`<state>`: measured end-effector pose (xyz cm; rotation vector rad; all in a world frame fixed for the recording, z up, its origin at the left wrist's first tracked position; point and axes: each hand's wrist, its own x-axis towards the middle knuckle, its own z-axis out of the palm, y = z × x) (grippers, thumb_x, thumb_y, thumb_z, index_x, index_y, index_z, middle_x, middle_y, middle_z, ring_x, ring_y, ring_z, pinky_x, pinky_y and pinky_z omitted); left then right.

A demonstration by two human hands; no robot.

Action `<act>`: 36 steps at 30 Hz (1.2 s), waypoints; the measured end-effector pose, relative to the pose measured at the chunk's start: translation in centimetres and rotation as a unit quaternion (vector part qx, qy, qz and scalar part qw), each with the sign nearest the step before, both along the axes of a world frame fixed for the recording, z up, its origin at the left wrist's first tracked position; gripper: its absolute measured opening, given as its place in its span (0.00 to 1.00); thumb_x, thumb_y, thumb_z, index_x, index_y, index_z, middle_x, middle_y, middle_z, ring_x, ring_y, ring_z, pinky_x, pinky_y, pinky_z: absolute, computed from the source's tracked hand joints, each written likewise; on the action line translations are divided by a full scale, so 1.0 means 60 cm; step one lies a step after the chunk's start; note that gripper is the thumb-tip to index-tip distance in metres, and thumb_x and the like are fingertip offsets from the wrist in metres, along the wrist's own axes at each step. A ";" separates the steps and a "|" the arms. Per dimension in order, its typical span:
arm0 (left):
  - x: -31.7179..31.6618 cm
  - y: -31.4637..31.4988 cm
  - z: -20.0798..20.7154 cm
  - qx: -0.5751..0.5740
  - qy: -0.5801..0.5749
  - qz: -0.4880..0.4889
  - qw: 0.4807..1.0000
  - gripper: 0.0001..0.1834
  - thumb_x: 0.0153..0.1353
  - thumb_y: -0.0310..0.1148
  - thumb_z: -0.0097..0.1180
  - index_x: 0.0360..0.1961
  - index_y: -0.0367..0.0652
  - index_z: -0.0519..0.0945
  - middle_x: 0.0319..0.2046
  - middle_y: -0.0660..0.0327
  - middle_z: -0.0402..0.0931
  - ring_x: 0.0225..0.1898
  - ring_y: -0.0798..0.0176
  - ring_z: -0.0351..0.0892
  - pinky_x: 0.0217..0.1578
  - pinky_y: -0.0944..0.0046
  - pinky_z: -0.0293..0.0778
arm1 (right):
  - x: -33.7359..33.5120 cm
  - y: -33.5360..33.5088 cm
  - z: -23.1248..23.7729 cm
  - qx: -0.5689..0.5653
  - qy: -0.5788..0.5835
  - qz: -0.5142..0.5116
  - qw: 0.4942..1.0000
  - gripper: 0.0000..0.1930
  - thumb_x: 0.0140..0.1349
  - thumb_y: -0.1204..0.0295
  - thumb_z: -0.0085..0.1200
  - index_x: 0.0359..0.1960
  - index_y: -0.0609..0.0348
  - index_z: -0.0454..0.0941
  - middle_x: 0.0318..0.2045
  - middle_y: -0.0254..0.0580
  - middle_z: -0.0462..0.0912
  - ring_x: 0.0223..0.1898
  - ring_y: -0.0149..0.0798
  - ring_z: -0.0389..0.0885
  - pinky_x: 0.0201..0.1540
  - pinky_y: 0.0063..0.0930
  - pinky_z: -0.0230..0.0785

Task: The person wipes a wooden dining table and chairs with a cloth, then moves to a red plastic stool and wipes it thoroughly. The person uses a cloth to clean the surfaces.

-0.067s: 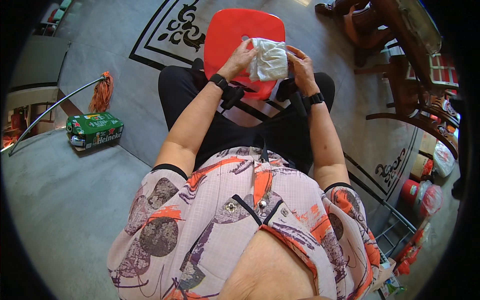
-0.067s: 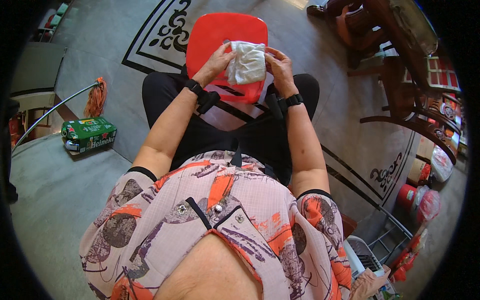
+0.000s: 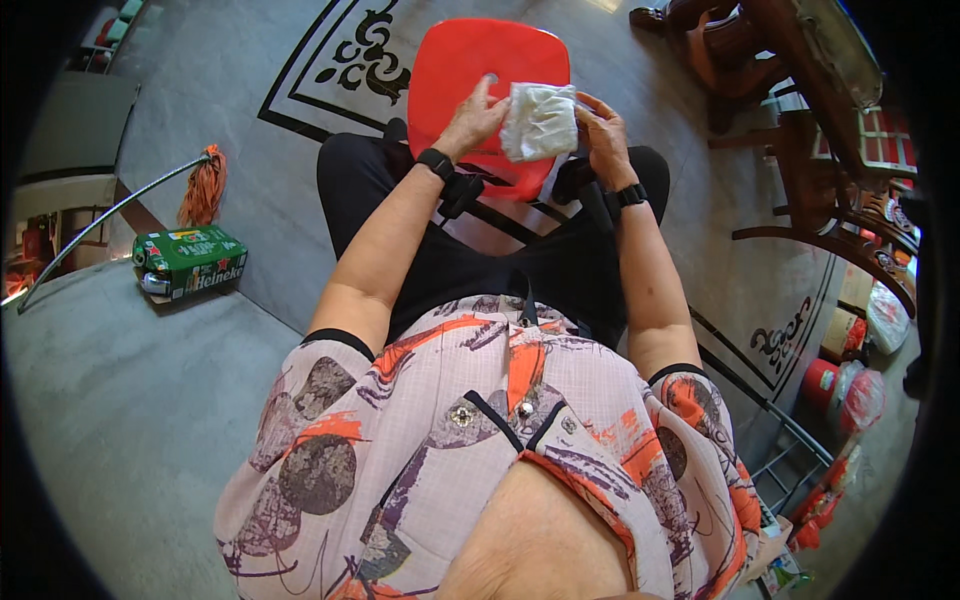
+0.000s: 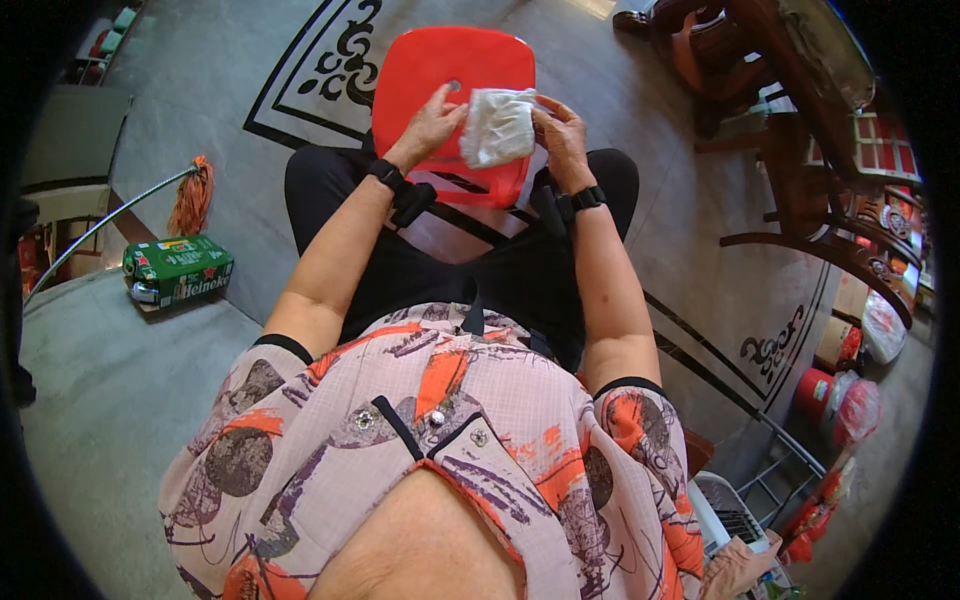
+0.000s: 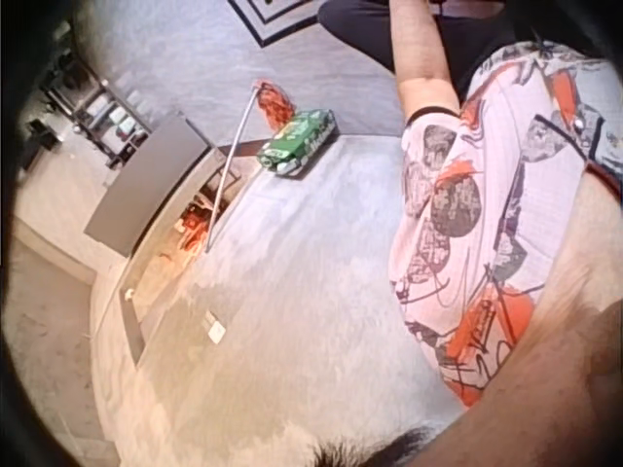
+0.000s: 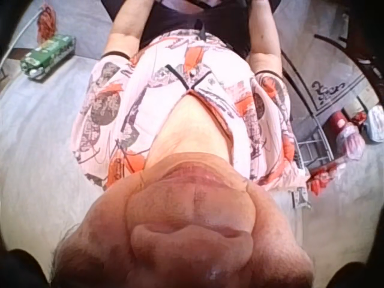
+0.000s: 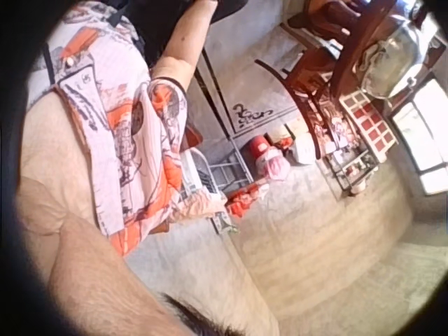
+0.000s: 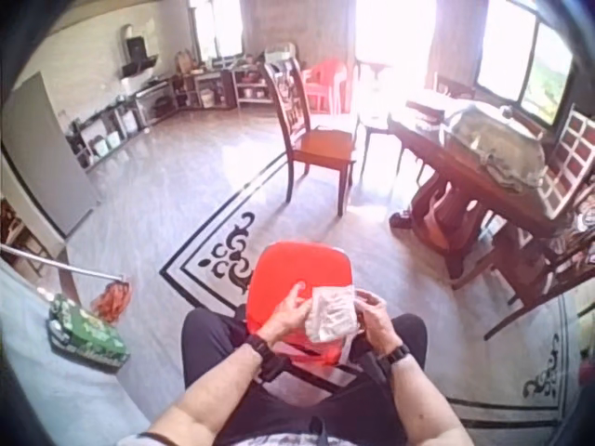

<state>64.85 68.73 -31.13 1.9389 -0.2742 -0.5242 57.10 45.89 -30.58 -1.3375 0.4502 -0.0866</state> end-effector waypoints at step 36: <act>-0.029 0.043 -0.028 0.310 -0.365 0.234 0.846 0.37 0.69 0.50 0.51 0.70 0.36 0.60 0.64 0.41 0.64 0.57 0.40 0.73 0.53 0.50 0.76 | 0.217 -0.062 -0.053 -0.518 0.052 0.004 0.854 0.32 0.68 0.58 0.47 0.72 0.53 0.56 0.61 0.57 0.73 0.62 0.64 0.69 0.63 0.45 0.66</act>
